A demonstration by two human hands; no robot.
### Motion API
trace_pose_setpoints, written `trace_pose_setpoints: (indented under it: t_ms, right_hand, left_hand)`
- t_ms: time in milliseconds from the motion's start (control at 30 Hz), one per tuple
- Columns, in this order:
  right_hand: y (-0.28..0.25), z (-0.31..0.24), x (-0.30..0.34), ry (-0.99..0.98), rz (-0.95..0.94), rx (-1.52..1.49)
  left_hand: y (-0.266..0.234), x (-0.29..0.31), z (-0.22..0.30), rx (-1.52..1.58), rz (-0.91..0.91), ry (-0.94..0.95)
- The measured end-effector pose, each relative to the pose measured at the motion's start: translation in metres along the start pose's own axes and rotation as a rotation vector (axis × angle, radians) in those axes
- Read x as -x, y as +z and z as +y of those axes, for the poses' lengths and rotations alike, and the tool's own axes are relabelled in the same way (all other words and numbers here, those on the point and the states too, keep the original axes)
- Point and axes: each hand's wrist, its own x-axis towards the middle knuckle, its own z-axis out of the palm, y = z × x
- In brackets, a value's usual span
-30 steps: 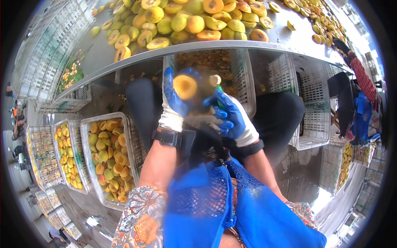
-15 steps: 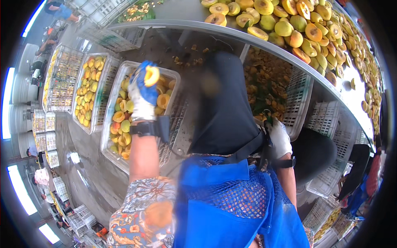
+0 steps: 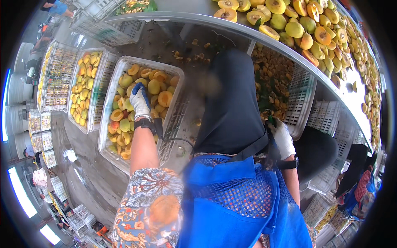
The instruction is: The person is cutting peaches in half and removing the pits using a small knife in an agricultural facility.
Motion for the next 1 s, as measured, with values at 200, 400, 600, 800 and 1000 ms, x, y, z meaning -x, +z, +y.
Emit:
trace_pose_setpoints:
  t_ms: [200,400,600,800,1000]
  right_hand:
    - [0.006,0.001,0.000,-0.021,0.001,0.000]
    - [0.022,0.017,-0.005,0.033,-0.014,-0.075]
    - [0.009,-0.005,-0.014,0.349,-0.004,-0.315]
    - [0.027,0.020,-0.013,0.226,0.105,-0.200]
    - [0.017,0.000,-0.019,0.407,-0.043,-0.237]
  left_hand:
    - [0.006,0.015,0.036,-0.597,-0.103,-0.172]
    - [0.044,0.019,0.040,-1.175,-0.164,0.021]
    - [0.023,0.010,0.057,-0.841,-0.174,0.016]
    - [-0.064,-0.059,0.040,-0.003,-0.003,0.168]
    - [-0.132,-0.067,-0.038,-1.085,-0.002,-0.107]
